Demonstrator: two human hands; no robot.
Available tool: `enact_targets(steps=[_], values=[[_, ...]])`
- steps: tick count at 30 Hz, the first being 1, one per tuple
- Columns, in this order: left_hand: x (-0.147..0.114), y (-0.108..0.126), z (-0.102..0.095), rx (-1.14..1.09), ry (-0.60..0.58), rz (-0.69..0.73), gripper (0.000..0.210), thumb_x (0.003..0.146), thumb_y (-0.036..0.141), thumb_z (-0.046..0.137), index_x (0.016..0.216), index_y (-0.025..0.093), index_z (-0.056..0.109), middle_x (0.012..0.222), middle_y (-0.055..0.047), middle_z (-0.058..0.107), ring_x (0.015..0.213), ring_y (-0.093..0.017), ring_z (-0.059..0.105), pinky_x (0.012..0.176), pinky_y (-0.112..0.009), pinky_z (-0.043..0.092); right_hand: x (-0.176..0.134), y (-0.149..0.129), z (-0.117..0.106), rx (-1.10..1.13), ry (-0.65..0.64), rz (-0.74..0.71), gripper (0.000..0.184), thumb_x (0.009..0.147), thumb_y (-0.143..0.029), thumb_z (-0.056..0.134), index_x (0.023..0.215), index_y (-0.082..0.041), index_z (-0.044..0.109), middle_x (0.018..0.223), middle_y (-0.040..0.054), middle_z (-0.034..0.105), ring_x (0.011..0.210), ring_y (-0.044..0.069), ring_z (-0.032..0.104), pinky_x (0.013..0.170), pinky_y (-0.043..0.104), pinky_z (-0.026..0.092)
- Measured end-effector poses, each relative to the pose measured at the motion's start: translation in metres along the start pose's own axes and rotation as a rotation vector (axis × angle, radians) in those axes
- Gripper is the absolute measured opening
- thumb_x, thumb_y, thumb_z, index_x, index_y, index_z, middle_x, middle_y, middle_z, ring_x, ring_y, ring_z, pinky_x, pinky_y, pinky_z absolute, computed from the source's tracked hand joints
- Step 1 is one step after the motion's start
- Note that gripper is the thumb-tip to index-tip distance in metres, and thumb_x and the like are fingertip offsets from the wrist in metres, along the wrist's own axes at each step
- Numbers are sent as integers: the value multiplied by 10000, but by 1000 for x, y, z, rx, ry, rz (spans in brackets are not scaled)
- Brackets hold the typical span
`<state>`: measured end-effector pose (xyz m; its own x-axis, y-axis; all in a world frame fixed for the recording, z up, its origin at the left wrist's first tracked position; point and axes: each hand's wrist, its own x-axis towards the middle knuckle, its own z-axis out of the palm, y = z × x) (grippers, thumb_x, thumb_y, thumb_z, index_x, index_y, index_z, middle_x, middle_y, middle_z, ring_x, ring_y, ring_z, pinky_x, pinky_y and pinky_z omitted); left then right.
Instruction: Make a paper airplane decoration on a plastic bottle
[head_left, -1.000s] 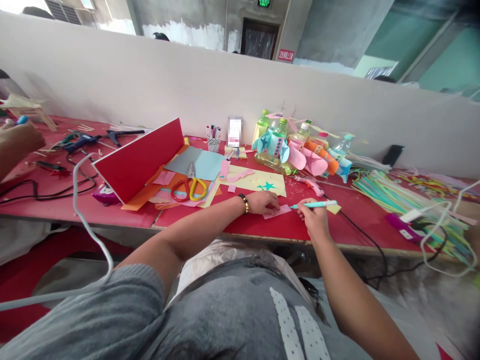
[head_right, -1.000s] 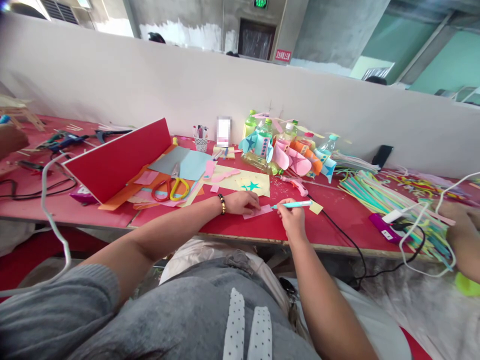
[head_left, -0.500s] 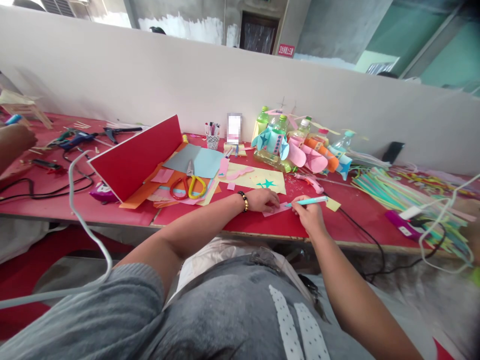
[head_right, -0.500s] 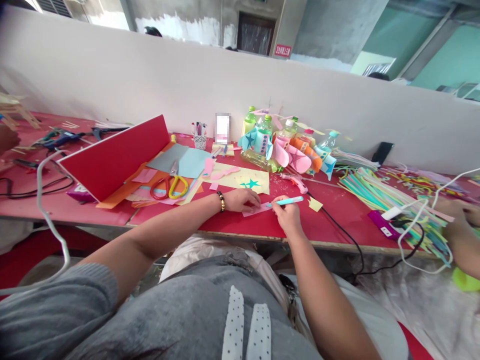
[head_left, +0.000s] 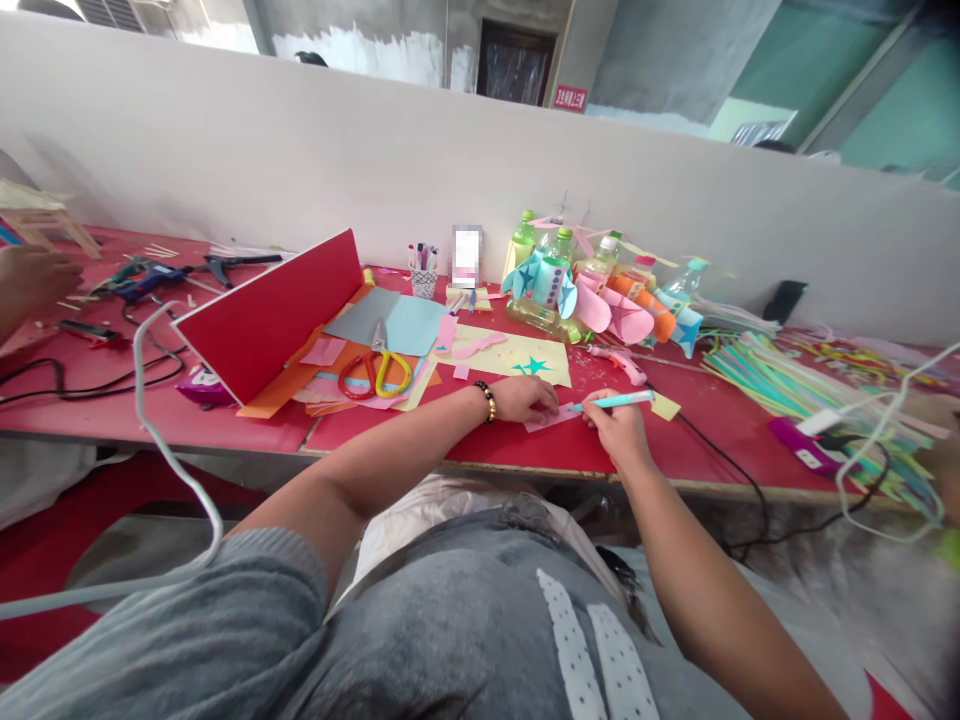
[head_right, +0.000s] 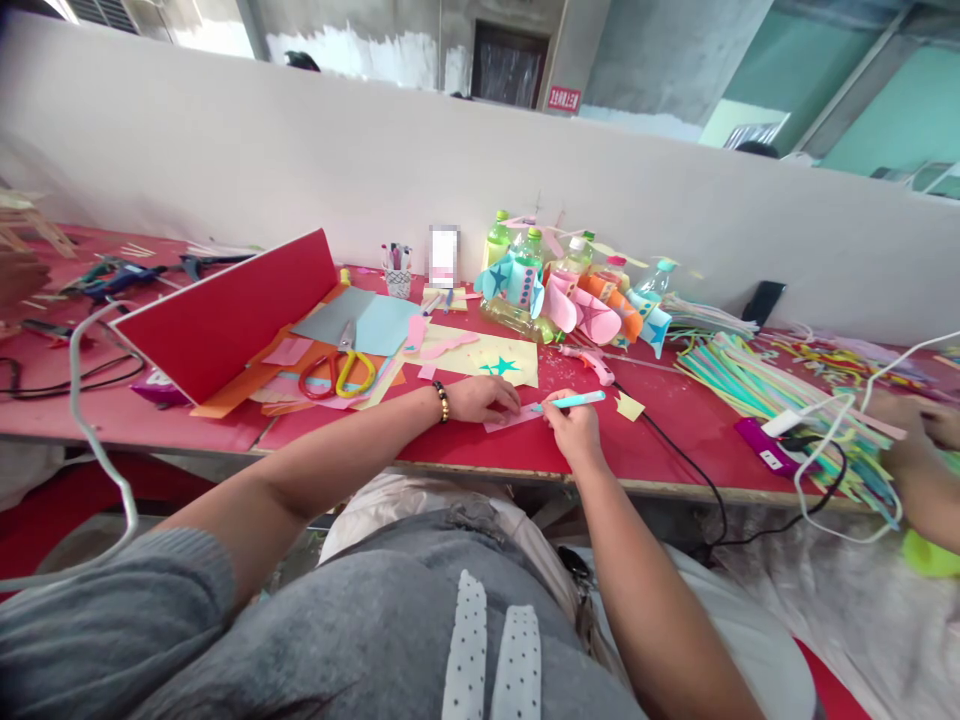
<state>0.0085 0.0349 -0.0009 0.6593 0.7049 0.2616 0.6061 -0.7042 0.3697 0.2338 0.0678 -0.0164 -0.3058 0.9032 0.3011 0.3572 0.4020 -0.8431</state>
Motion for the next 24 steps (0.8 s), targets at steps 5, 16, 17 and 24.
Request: enact_targets(steps=[5,16,17,24], values=[[0,1,-1,2,2,0,239,822,184,637,1042,180,733,1141,-83,684,1042,-215,607,928,-294,437,0,1,0,-13,12,-2,128,759,-341,612,744,-214,601,581,8,618,536,179,576,531,284,445],[0,2,-1,-4,8,-2,238,814,183,645,1032,194,739,1128,-79,690,1029,-214,615,916,-293,444,-1,0,0,31,13,-13,159,765,-370,616,753,-212,603,597,9,617,556,175,569,552,289,451],[0,2,-1,-4,8,-3,236,812,181,646,1029,196,739,1129,-78,690,1028,-213,615,915,-294,443,-1,0,0,43,14,-16,163,767,-375,614,757,-213,599,599,7,615,558,174,567,550,288,450],[0,3,-2,-14,-1,-1,230,823,187,637,1031,189,734,1131,-75,691,1036,-212,609,926,-289,434,-2,-1,1,78,-46,-22,162,769,-371,626,754,-211,601,590,-6,604,542,159,547,530,272,428]])
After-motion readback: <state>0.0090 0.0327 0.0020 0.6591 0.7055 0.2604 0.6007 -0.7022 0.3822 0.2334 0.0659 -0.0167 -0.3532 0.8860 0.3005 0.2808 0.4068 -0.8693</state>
